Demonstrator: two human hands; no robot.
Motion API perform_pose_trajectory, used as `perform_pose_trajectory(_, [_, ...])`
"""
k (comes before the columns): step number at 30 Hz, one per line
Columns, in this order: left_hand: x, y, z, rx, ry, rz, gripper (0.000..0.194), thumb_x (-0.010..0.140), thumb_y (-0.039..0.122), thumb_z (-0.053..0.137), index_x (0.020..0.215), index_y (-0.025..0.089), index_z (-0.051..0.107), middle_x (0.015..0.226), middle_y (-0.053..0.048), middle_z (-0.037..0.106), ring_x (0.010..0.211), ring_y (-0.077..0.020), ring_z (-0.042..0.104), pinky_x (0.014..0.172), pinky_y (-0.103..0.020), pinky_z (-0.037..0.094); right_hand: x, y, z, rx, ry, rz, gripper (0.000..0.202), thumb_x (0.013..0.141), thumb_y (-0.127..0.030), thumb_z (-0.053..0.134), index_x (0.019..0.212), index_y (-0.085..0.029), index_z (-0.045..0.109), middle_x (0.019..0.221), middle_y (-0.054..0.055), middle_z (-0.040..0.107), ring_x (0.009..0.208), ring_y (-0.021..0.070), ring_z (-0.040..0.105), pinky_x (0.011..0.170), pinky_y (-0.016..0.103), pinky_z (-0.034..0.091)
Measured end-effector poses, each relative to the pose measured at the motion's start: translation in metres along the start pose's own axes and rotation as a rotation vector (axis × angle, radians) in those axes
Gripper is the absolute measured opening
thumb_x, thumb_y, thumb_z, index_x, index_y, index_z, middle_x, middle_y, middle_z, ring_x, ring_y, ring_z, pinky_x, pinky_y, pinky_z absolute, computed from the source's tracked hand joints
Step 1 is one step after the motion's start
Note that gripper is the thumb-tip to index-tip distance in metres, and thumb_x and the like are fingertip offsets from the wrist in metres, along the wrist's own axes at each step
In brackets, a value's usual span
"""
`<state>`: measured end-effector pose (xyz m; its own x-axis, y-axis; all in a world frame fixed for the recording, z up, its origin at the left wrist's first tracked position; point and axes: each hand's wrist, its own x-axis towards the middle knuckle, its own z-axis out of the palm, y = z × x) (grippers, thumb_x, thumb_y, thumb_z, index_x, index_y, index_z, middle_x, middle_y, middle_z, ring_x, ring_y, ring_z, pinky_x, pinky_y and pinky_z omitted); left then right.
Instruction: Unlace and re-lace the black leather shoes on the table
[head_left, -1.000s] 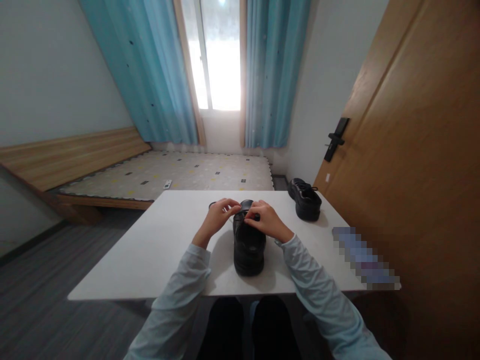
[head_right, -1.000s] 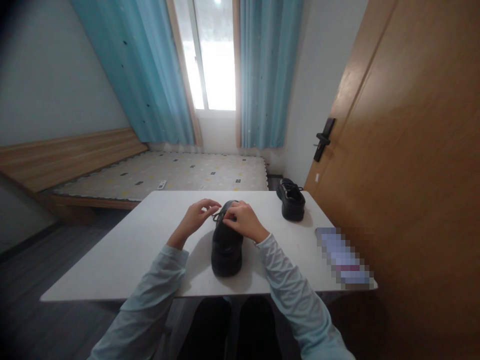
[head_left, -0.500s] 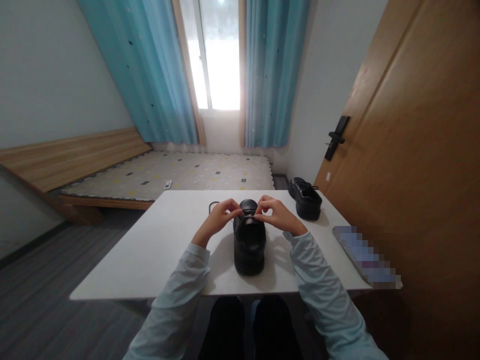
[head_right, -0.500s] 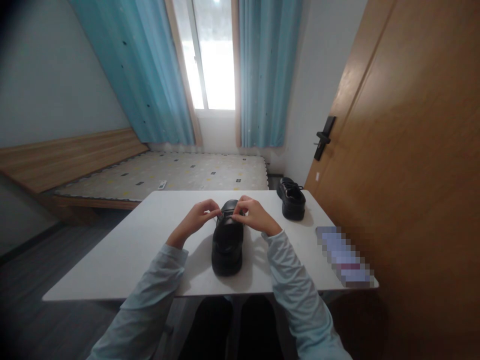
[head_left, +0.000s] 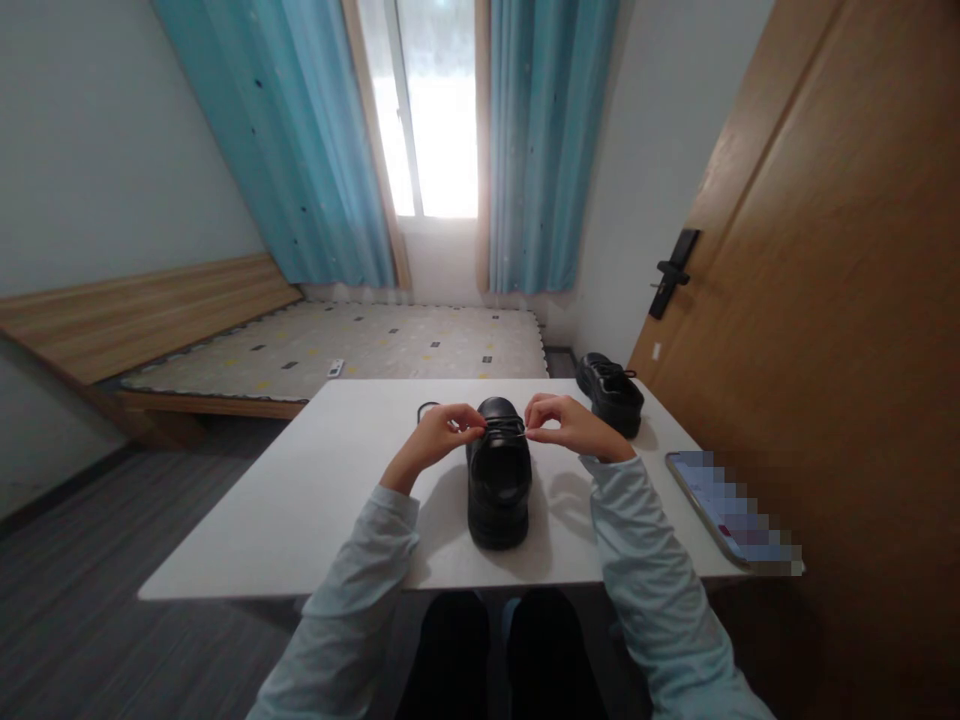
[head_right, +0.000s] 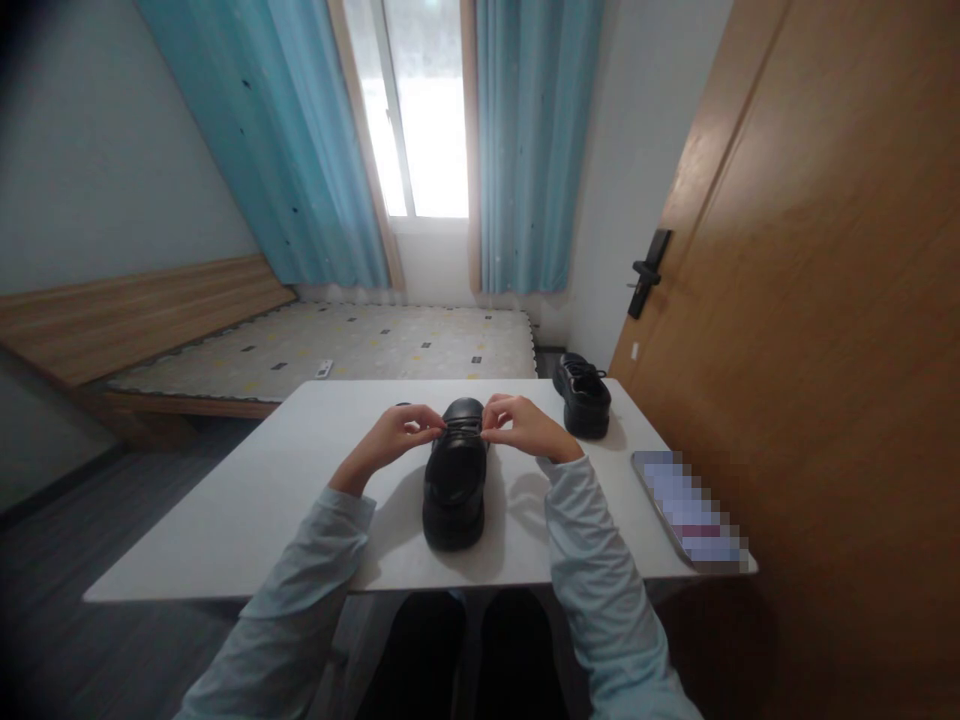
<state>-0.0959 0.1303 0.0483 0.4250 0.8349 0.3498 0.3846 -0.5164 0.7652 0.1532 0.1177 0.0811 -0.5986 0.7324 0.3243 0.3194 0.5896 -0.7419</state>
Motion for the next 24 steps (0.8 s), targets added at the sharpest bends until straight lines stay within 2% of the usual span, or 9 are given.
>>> perform_pose_trajectory(8, [-0.001,0.001,0.001,-0.052,-0.125,-0.038,0.015,0.075,0.031,0.061,0.075,0.015,0.061,0.069,-0.001,0.061,0.067,-0.0122,0.054,0.059,-0.022,0.041,-0.008,0.006,-0.013,0.014,-0.094,0.044,0.025,0.075,-0.035,0.068,0.064,-0.015,0.058,0.077,0.001,0.054,0.069,0.0119,0.052,0.066,0.027,0.045])
perform_pose_trajectory(12, [0.000,-0.001,0.001,-0.095,-0.154,-0.025,0.019,0.076,0.035,0.061,0.077,0.015,0.062,0.070,-0.001,0.061,0.065,-0.0122,0.054,0.060,-0.023,0.043,-0.009,0.004,-0.013,-0.008,-0.221,0.061,0.024,0.075,-0.034,0.067,0.065,-0.014,0.060,0.074,0.001,0.056,0.066,0.0109,0.052,0.064,0.025,0.044])
perform_pose_trajectory(13, [0.001,-0.003,0.000,-0.079,-0.120,-0.027,0.021,0.077,0.036,0.060,0.078,0.016,0.062,0.071,-0.002,0.063,0.065,-0.0126,0.055,0.060,-0.024,0.043,-0.009,0.003,-0.011,-0.012,-0.259,0.058,0.023,0.075,-0.033,0.067,0.065,-0.014,0.060,0.073,0.001,0.056,0.065,0.0103,0.052,0.062,0.024,0.043])
perform_pose_trajectory(15, [0.002,-0.009,-0.002,-0.006,0.023,-0.065,0.024,0.079,0.039,0.058,0.079,0.016,0.063,0.073,-0.003,0.065,0.065,-0.0138,0.056,0.060,-0.025,0.044,-0.007,0.002,-0.008,-0.014,-0.331,0.054,0.021,0.075,-0.031,0.066,0.066,-0.014,0.060,0.070,0.000,0.055,0.061,0.0093,0.050,0.058,0.023,0.041])
perform_pose_trajectory(17, [0.003,-0.016,-0.006,0.122,0.217,-0.163,0.023,0.080,0.038,0.056,0.080,0.016,0.063,0.076,-0.005,0.067,0.065,-0.0153,0.058,0.063,-0.027,0.046,-0.005,0.001,-0.004,-0.011,-0.383,0.064,0.019,0.075,-0.030,0.066,0.067,-0.013,0.061,0.067,-0.001,0.054,0.060,0.0089,0.048,0.057,0.022,0.040])
perform_pose_trajectory(19, [0.002,-0.024,-0.010,0.293,0.357,-0.276,0.020,0.081,0.034,0.055,0.084,0.016,0.063,0.081,-0.007,0.067,0.070,-0.0174,0.060,0.069,-0.031,0.047,-0.004,0.001,-0.001,-0.008,-0.404,0.094,0.021,0.075,-0.032,0.066,0.069,-0.013,0.061,0.064,-0.002,0.054,0.059,0.0088,0.048,0.055,0.021,0.039])
perform_pose_trajectory(21, [-0.001,-0.031,-0.014,0.493,0.398,-0.368,0.018,0.081,0.029,0.054,0.090,0.016,0.062,0.088,-0.008,0.067,0.082,-0.0200,0.062,0.078,-0.033,0.047,-0.003,0.002,0.001,-0.015,-0.408,0.128,0.025,0.073,-0.036,0.068,0.069,-0.012,0.061,0.062,-0.002,0.054,0.058,0.0088,0.048,0.053,0.021,0.038])
perform_pose_trajectory(24, [-0.007,-0.037,-0.018,0.761,0.349,-0.521,0.025,0.080,0.028,0.055,0.103,0.019,0.060,0.101,-0.011,0.064,0.099,-0.0251,0.059,0.086,-0.036,0.046,-0.003,0.004,0.002,-0.033,-0.405,0.168,0.032,0.069,-0.042,0.072,0.068,-0.012,0.061,0.060,-0.002,0.053,0.056,0.0087,0.047,0.051,0.021,0.036])
